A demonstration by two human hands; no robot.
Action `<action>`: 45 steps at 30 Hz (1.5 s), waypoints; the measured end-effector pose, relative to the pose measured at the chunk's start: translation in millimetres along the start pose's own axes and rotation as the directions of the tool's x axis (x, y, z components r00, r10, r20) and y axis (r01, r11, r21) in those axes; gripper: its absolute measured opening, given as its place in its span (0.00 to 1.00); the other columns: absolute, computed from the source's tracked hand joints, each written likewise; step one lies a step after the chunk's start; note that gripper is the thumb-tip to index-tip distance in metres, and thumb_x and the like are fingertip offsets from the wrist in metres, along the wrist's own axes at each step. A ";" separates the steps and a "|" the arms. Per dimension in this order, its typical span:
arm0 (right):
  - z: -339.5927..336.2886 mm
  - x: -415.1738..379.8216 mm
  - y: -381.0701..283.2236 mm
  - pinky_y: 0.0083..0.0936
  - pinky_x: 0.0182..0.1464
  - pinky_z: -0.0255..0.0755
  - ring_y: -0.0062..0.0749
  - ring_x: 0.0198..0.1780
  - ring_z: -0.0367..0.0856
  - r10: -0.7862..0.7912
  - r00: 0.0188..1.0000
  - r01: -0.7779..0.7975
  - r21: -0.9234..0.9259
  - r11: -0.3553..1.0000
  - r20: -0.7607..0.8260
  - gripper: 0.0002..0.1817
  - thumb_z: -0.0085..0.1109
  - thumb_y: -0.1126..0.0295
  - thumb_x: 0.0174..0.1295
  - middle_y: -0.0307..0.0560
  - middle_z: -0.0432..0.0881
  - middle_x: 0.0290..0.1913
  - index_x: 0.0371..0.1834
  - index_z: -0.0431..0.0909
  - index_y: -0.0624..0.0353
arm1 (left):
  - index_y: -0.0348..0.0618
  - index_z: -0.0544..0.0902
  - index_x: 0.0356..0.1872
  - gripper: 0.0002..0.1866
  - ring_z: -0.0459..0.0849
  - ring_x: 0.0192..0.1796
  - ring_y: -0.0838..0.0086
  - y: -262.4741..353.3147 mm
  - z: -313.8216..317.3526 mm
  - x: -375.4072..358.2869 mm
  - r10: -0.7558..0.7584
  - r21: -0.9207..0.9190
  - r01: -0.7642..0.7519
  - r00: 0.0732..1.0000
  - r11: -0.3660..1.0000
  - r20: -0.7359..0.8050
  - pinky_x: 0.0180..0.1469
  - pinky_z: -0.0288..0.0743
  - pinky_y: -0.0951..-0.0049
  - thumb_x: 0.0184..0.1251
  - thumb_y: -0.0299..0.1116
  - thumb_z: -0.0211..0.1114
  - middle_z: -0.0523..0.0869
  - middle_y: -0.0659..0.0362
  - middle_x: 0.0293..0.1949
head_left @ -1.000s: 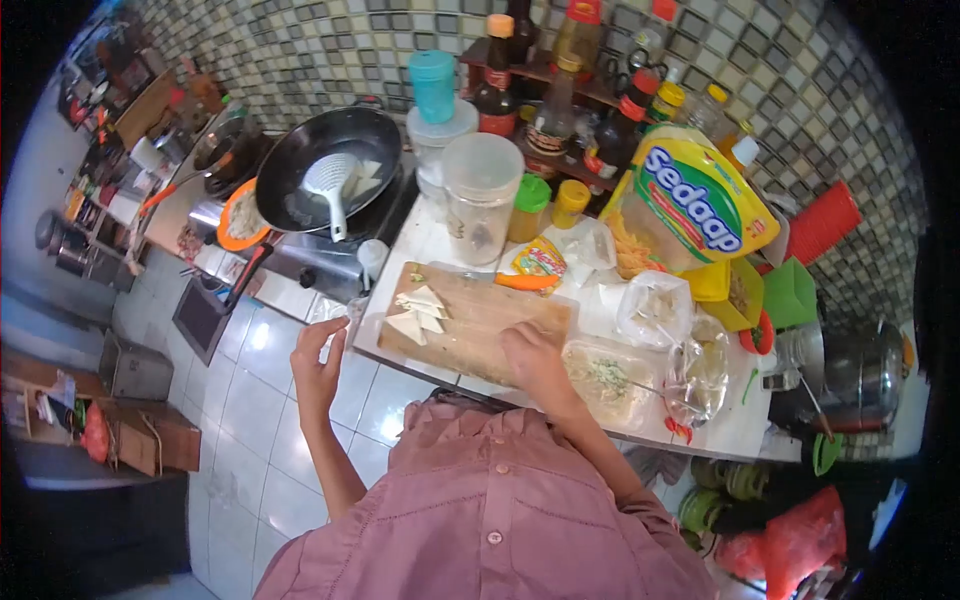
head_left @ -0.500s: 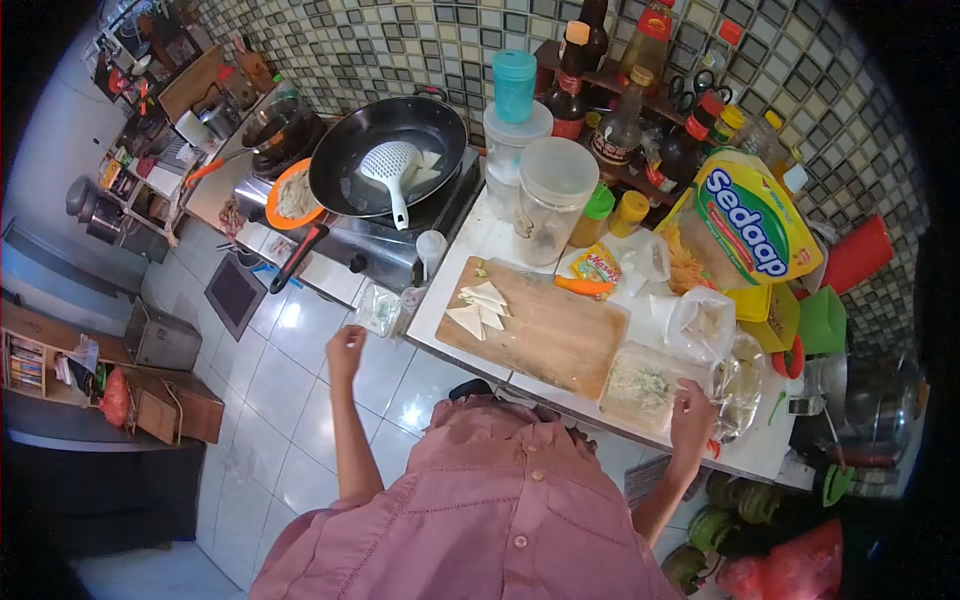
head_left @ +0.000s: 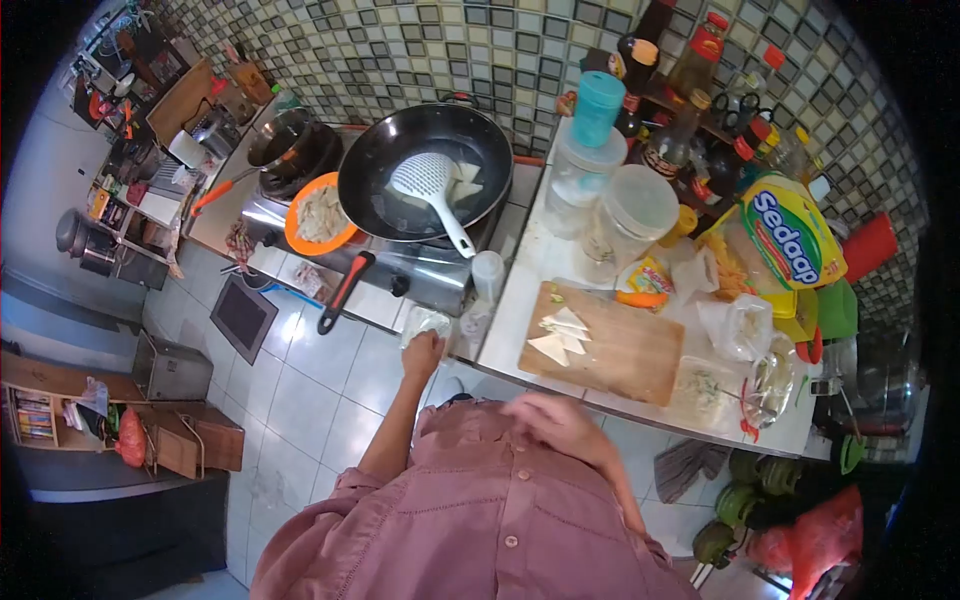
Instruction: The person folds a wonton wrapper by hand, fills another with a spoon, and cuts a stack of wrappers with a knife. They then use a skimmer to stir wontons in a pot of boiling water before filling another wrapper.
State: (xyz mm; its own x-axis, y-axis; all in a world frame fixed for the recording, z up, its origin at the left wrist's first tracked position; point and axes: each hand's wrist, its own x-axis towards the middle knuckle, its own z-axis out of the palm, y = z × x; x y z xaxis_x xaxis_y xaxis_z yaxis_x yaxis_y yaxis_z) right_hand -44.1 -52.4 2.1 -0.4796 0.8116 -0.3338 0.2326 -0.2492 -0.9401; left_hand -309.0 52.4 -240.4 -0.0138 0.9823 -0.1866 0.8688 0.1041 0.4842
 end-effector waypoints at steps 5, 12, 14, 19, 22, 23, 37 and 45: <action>103.6 163.8 118.6 0.34 0.39 0.73 0.41 0.35 0.81 0.248 0.966 -0.252 -0.050 0.966 -0.075 0.14 0.44 0.70 0.64 0.56 0.79 0.29 0.52 0.69 0.60 | 0.36 0.76 0.25 0.11 0.79 0.32 0.51 -41.0 5.8 20.8 0.295 -0.253 -0.272 0.954 0.928 0.057 0.34 0.72 0.59 0.61 0.35 0.56 0.80 0.47 0.25; 157.5 244.3 170.3 0.48 0.47 0.68 0.65 0.45 0.72 -0.015 0.686 -0.203 -0.210 0.956 -0.727 0.23 0.46 0.71 0.59 0.70 0.69 0.48 0.59 0.61 0.63 | 0.36 0.75 0.25 0.11 0.78 0.32 0.50 -41.6 -17.8 26.6 0.448 -0.353 -0.374 0.880 0.858 0.156 0.35 0.70 0.57 0.60 0.35 0.56 0.79 0.46 0.25; 155.0 250.2 174.8 0.48 0.47 0.67 0.64 0.46 0.71 0.131 0.683 -0.314 -0.127 0.941 -0.719 0.24 0.46 0.71 0.59 0.70 0.66 0.50 0.60 0.59 0.63 | 0.36 0.74 0.25 0.12 0.78 0.31 0.50 -43.5 -15.6 28.3 0.473 -0.374 -0.391 0.867 0.841 0.157 0.33 0.70 0.58 0.61 0.36 0.56 0.79 0.46 0.25; 154.2 249.0 181.7 0.44 0.46 0.69 0.57 0.47 0.72 -0.121 0.604 -0.329 -0.385 0.862 -0.788 0.26 0.49 0.67 0.60 0.61 0.70 0.49 0.62 0.61 0.58 | 0.38 0.76 0.29 0.13 0.80 0.28 0.61 -60.6 -0.5 33.2 0.442 -0.456 -0.315 0.874 0.832 0.202 0.32 0.71 0.68 0.64 0.39 0.56 0.80 0.49 0.25; 159.2 251.8 194.1 0.41 0.47 0.69 0.54 0.49 0.72 -0.258 0.552 -0.323 -0.489 0.811 -0.793 0.26 0.49 0.66 0.59 0.58 0.71 0.49 0.63 0.62 0.58 | 0.37 0.76 0.29 0.13 0.81 0.30 0.62 -62.4 4.3 35.5 0.442 -0.485 -0.296 0.870 0.823 0.219 0.33 0.72 0.69 0.64 0.39 0.56 0.81 0.51 0.26; 161.5 252.2 195.5 0.41 0.47 0.69 0.54 0.49 0.72 -0.257 0.546 -0.329 -0.486 0.809 -0.797 0.26 0.49 0.66 0.59 0.58 0.71 0.49 0.63 0.62 0.58 | 0.37 0.76 0.29 0.13 0.81 0.29 0.62 -60.8 2.1 33.5 0.443 -0.481 -0.306 0.874 0.822 0.202 0.32 0.72 0.69 0.64 0.38 0.57 0.81 0.51 0.25; 174.8 254.2 186.8 0.38 0.51 0.70 0.49 0.52 0.72 -0.145 0.468 -0.395 -0.353 0.848 -0.872 0.25 0.51 0.67 0.57 0.47 0.72 0.54 0.61 0.66 0.52 | 0.35 0.68 0.52 0.29 0.70 0.51 0.47 -115.3 1.8 20.1 0.386 -0.078 -0.391 0.920 0.917 -0.076 0.51 0.68 0.57 0.51 0.39 0.66 0.69 0.42 0.52; 171.5 258.2 183.7 0.38 0.53 0.66 0.49 0.52 0.71 -0.162 0.420 -0.305 -0.307 0.901 -0.893 0.22 0.54 0.69 0.54 0.51 0.74 0.51 0.55 0.71 0.56 | 0.34 0.73 0.46 0.22 0.74 0.48 0.52 -129.0 1.6 23.7 0.307 -0.408 -0.241 0.946 0.880 0.103 0.51 0.68 0.60 0.53 0.37 0.65 0.79 0.46 0.40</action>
State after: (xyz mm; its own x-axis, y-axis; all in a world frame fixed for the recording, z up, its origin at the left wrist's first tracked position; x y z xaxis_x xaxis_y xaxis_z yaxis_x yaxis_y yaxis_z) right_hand -270.3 20.6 -268.7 0.5166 0.8530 0.0746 0.6162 -0.3099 -0.7240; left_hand -420.7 62.0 -308.7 0.3050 0.9453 -0.1159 0.5662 -0.0821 0.8201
